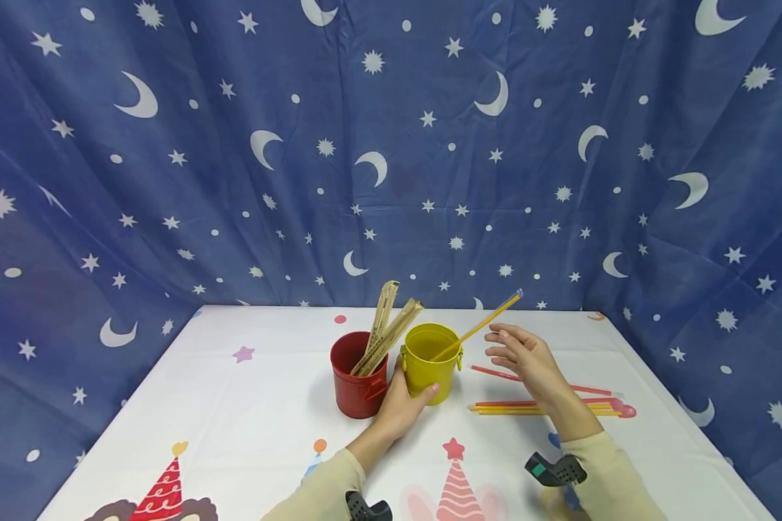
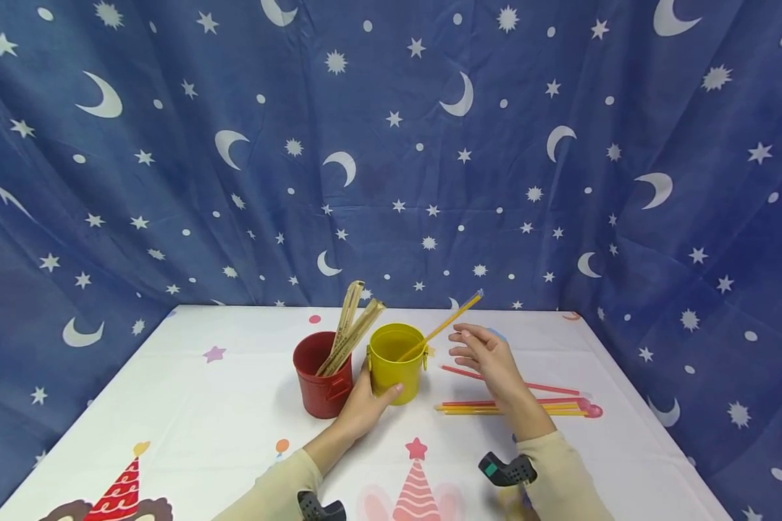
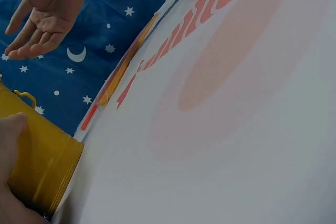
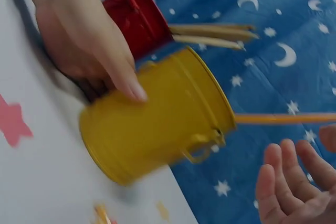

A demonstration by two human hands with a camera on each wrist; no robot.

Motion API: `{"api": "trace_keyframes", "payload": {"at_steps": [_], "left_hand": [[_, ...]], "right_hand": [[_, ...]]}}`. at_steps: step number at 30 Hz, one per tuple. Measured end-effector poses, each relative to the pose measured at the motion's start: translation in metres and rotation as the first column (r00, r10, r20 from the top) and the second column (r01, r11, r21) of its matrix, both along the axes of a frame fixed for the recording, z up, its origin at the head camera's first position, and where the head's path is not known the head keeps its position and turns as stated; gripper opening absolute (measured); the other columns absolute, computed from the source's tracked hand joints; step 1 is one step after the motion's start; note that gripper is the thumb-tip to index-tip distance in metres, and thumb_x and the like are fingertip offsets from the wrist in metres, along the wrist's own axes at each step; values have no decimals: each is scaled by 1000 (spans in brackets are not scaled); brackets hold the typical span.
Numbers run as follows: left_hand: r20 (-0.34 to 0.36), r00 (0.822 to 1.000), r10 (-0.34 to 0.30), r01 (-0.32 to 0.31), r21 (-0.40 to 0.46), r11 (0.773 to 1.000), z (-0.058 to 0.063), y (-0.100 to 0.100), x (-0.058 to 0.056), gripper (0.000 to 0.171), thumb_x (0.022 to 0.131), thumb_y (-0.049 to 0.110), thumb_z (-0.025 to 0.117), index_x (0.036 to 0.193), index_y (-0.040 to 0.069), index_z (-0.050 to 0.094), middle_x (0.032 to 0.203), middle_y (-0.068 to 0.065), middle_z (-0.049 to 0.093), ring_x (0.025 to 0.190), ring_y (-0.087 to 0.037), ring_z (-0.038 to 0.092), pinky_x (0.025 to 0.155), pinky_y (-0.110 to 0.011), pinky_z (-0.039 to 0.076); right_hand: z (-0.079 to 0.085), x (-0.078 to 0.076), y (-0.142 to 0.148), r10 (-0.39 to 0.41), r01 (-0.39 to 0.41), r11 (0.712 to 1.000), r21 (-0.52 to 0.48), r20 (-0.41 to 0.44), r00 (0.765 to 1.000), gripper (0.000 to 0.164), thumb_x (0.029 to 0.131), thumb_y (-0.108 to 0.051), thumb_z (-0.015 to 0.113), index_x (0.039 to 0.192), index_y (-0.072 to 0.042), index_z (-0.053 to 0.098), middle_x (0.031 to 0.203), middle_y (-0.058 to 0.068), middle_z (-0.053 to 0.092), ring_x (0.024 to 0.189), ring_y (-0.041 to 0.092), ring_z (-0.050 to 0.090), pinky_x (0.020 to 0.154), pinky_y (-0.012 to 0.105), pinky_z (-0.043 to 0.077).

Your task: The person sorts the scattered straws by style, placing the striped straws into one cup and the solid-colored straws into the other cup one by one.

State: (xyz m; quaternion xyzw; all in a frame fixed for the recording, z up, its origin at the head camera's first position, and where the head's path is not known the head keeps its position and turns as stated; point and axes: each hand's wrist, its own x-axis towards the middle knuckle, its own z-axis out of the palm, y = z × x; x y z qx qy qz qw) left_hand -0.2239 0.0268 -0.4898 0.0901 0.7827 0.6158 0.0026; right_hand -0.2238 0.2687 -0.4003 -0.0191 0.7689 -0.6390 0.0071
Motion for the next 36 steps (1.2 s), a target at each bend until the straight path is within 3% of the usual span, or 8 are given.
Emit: {"api": "trace_keyframes", "payload": {"at_steps": [4,6,10,14,20,23,32,36], "left_hand": [[2,1000,-11,11,7,1000,-1,0,2,96,92,28,72,161,-1,11,167,-23,21,154,-39,25,127,-58,17],[3,1000,-12,12,9,1000,-3,-1,4,96,92,28,72,160,-2,12,166,-24,22,154,-40,25,127,-58,17],[26,1000,-17,17,2,1000,-8,-1,9,94,93,27,72,160,-2,13,166,-22,25,153,-39,28,127,-59,19],[24,999,-25,25,15,1000,-8,1,7,93,93,27,72,161,0,13,165,-20,28,152,-37,31,127,-58,20],[2,1000,-22,21,32,999,-2,3,1,92,92,25,73,161,3,15,164,-19,31,151,-37,32,127,-58,20],[-1,1000,-16,16,37,999,-2,3,0,92,92,24,73,161,3,16,163,-18,32,151,-35,33,127,-57,21],[-10,1000,-23,23,37,999,3,1,-4,91,92,25,72,161,3,16,163,-18,33,150,-35,34,127,-57,23],[0,1000,-24,24,46,999,1,-2,-3,91,92,25,72,161,3,16,163,-17,32,151,-35,33,127,-56,22]], "right_hand": [[-4,-3,18,2,2,993,120,-29,1000,57,106,-41,49,145,0,48,119,-1,69,98,5,69,88,17,57],[-9,-3,27,5,10,975,223,-67,998,52,106,-37,51,141,1,52,121,8,69,98,9,70,86,17,57],[-24,-2,45,31,16,905,426,-104,994,43,106,-28,53,135,4,58,126,24,67,106,28,69,89,31,60],[-32,-4,58,42,19,852,524,-104,994,42,106,-25,54,132,7,59,130,29,64,117,41,64,100,53,55],[-36,-11,64,49,32,741,671,-101,994,30,97,-11,65,121,6,67,118,27,69,106,40,62,95,55,53],[-41,-15,67,45,30,693,720,-84,995,25,92,-6,68,115,4,70,116,27,69,108,45,60,99,62,49],[-53,-21,71,21,-7,648,762,-9,1000,19,89,-2,67,108,0,73,113,25,68,106,40,61,103,64,46],[-56,-20,68,-10,-9,651,759,20,1000,11,89,-2,69,100,-1,72,99,17,70,89,29,62,90,51,55]]}}
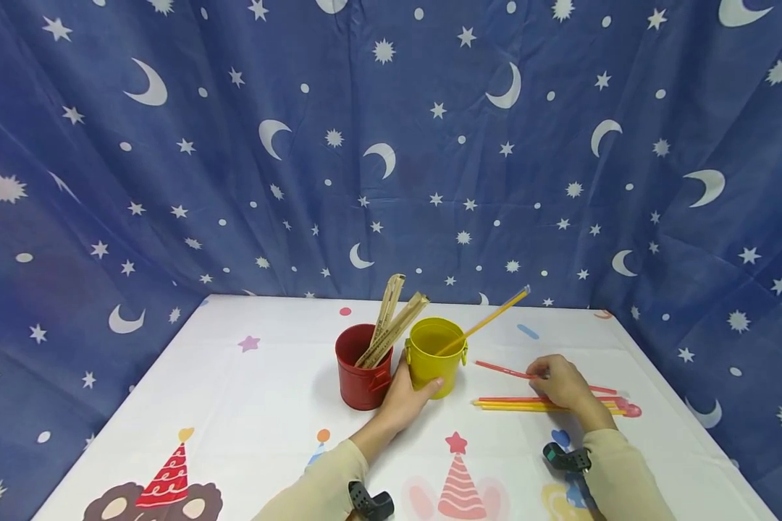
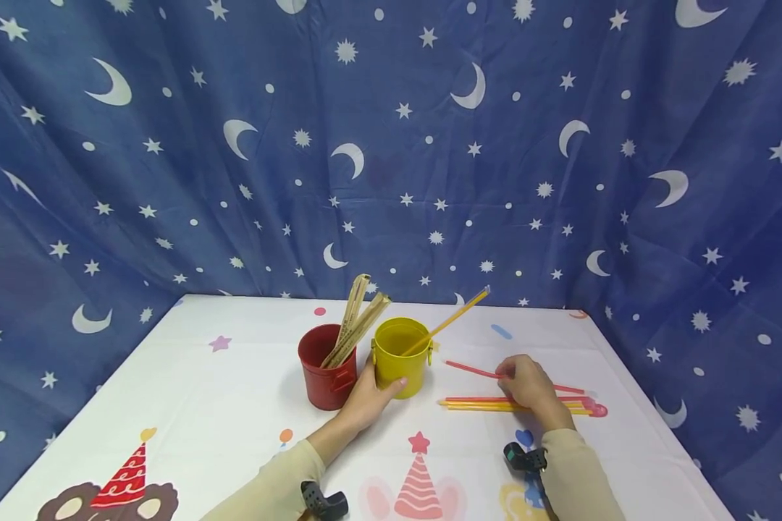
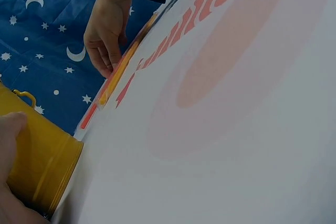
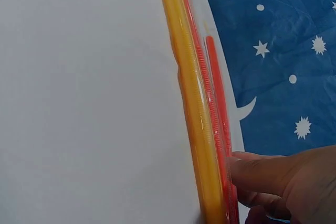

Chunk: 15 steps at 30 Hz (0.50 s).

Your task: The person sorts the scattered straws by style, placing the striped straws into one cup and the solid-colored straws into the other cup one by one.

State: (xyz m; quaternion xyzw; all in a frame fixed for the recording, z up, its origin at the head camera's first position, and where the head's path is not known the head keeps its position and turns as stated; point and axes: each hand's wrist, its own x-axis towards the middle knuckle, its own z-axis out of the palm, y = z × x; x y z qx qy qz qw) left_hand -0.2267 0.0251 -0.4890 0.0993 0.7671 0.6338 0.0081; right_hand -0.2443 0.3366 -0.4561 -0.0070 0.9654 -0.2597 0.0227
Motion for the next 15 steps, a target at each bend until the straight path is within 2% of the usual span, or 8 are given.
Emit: {"api": "trace_keyframes", "payload": {"at_steps": [3,7,11,15], "left_hand": [[16,1000,0,1,-10,1000,-3,0,0,91,93,26,72,161,4,15,164,-16,31,151,-33,33,127,-55,22],[12,1000,9,-8,-22,1000,-5,0,1,92,92,26,72,161,3,16,163,-17,32,150,-34,34,127,-55,23],[-15,1000,11,-11,-15,1000,-3,1,0,91,91,24,72,160,1,17,163,-18,33,150,-35,35,127,-55,23],[-25,1000,9,-9,-15,1000,1,1,0,92,91,23,73,160,0,17,162,-19,34,150,-35,35,127,-55,23]], "right_hand": [[-1,2,-1,-29,29,1000,-9,25,999,6,89,-2,70,95,-3,71,89,10,67,79,21,57,78,40,55],[-3,1,0,-28,29,1000,-8,16,999,4,90,-3,69,94,-5,70,88,8,66,78,20,57,75,35,52],[1,-1,3,-4,4,1000,-1,-80,997,5,90,-4,69,94,-6,70,94,12,70,81,22,58,73,34,49],[9,1,3,-5,5,1000,-5,-183,983,6,90,-3,70,95,-5,71,96,14,71,79,22,56,68,30,43]]}}
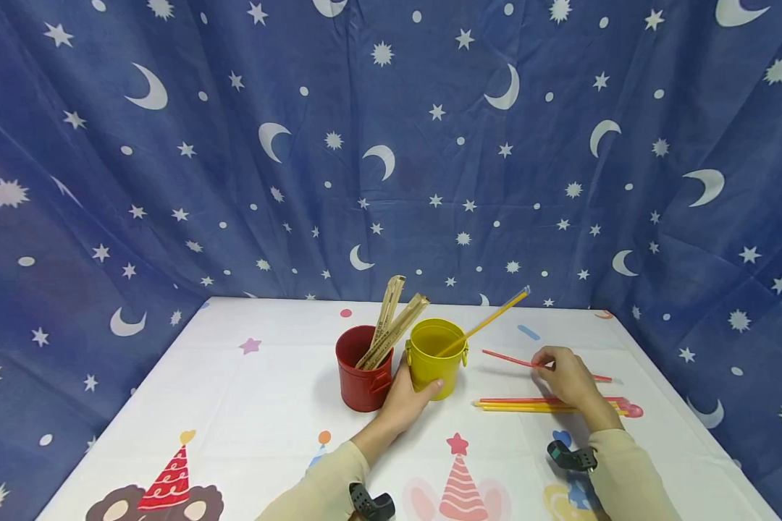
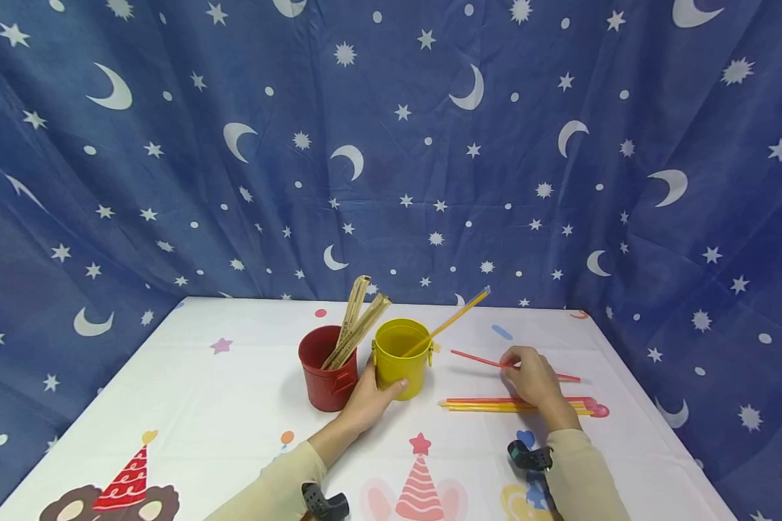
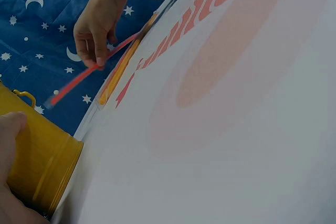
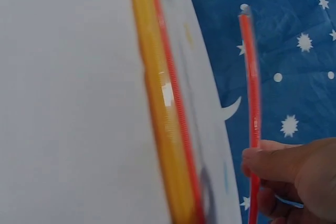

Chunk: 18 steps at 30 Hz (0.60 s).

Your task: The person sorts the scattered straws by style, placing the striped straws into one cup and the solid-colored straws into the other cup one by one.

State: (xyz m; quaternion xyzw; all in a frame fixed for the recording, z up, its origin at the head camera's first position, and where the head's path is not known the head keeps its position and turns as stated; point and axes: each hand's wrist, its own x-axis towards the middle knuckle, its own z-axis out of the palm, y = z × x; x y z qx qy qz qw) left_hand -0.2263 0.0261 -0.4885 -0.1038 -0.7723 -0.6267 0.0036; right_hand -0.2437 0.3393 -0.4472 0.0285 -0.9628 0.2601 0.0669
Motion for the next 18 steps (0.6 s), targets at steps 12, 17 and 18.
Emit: {"api": "trace_keyframes", "payload": {"at_steps": [12,17,18], "left_hand": [[23,1000,13,-13,-10,1000,-5,-3,2,91,91,26,73,160,1,18,162,-18,34,150,-35,36,127,-56,24],[26,1000,2,-2,-8,1000,-4,-2,2,92,91,27,72,160,2,17,162,-18,34,149,-35,36,127,-56,24],[20,1000,3,-2,-7,1000,-3,-1,2,92,91,27,72,160,2,17,162,-18,34,149,-35,36,127,-56,23]], "right_hand": [[21,4,-11,-162,93,975,-203,-353,922,16,93,0,68,107,0,73,94,19,74,80,7,58,65,15,43],[36,8,-15,-306,115,877,-467,-358,882,18,94,0,67,111,3,72,90,-9,71,78,-11,53,67,3,44],[41,8,-16,-332,118,847,-518,-344,878,19,95,-2,67,113,4,71,89,-17,69,78,-12,54,68,3,45]]}}
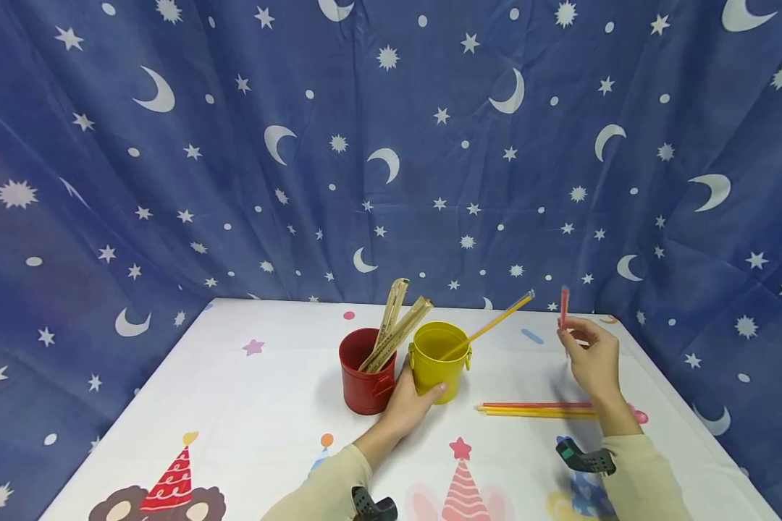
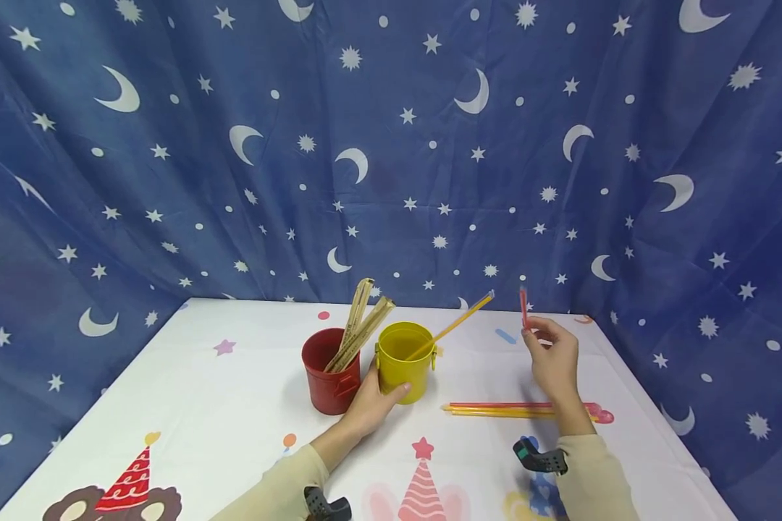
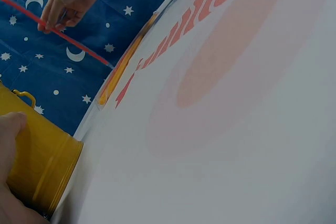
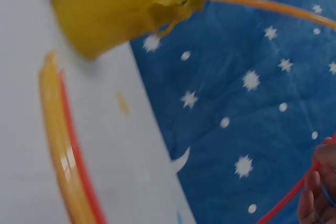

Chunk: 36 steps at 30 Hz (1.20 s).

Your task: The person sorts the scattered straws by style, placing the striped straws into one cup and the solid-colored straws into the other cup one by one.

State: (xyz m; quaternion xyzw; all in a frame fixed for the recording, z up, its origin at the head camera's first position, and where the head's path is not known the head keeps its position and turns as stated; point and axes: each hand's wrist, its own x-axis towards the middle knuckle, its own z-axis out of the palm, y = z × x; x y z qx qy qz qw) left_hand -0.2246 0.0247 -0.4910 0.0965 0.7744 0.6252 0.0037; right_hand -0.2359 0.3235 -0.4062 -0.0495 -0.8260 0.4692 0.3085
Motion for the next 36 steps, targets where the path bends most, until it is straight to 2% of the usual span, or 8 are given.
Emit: {"api": "trace_keyframes", "payload": {"at_steps": [3,8,13,20,24,29,33,36], "left_hand": [[-4,1000,3,-3,2,1000,2,0,-1,91,91,26,72,160,2,18,162,-17,34,149,-35,36,127,-56,23],[-10,1000,-5,5,8,1000,2,1,-2,91,91,25,72,160,2,18,162,-18,35,149,-36,36,126,-57,24],[-15,1000,-5,5,22,1000,2,0,-2,91,91,23,73,160,2,18,162,-18,34,149,-36,36,126,-58,23],[-6,1000,-2,3,22,1000,1,1,-2,91,91,24,72,160,1,18,162,-18,33,149,-36,36,126,-58,23],[-2,1000,-2,2,20,1000,0,1,-1,90,91,25,72,160,2,19,162,-17,34,149,-36,36,127,-57,23],[-1,1000,0,0,16,1000,-1,1,0,90,91,24,73,160,3,19,162,-16,35,149,-35,36,127,-57,23],[-10,1000,3,-3,5,1000,0,2,-2,89,91,24,72,160,2,19,161,-17,36,148,-35,37,126,-57,24],[-8,1000,7,-7,-10,1000,0,2,-2,90,91,25,73,160,2,19,161,-18,36,148,-36,37,126,-57,24]], "right_hand": [[12,2,-3,-9,8,981,-195,-6,1000,22,97,-6,66,116,3,69,88,-32,63,80,-10,59,68,4,48],[27,7,-6,-27,-16,880,-475,-84,996,18,95,-9,69,113,-6,72,90,-20,72,77,-2,64,64,7,50],[40,13,-11,-7,-113,783,-612,-190,982,21,92,-7,72,113,-5,73,91,-9,77,76,4,67,64,10,53],[58,25,-15,-3,-268,583,-767,-333,943,16,87,5,73,103,1,74,83,3,74,67,11,67,59,16,57],[66,35,-18,22,-325,501,-802,-364,931,16,88,5,72,103,2,72,83,5,73,69,12,68,58,18,57],[71,43,-23,78,-420,452,-787,-434,898,14,90,7,68,104,4,71,85,7,76,70,14,69,59,20,57],[75,47,-27,128,-508,434,-744,-507,852,15,93,8,64,106,8,70,88,10,77,71,16,70,60,21,58],[75,50,-33,167,-529,432,-730,-511,843,16,93,7,63,107,7,71,91,10,78,74,16,72,64,20,60]]}}
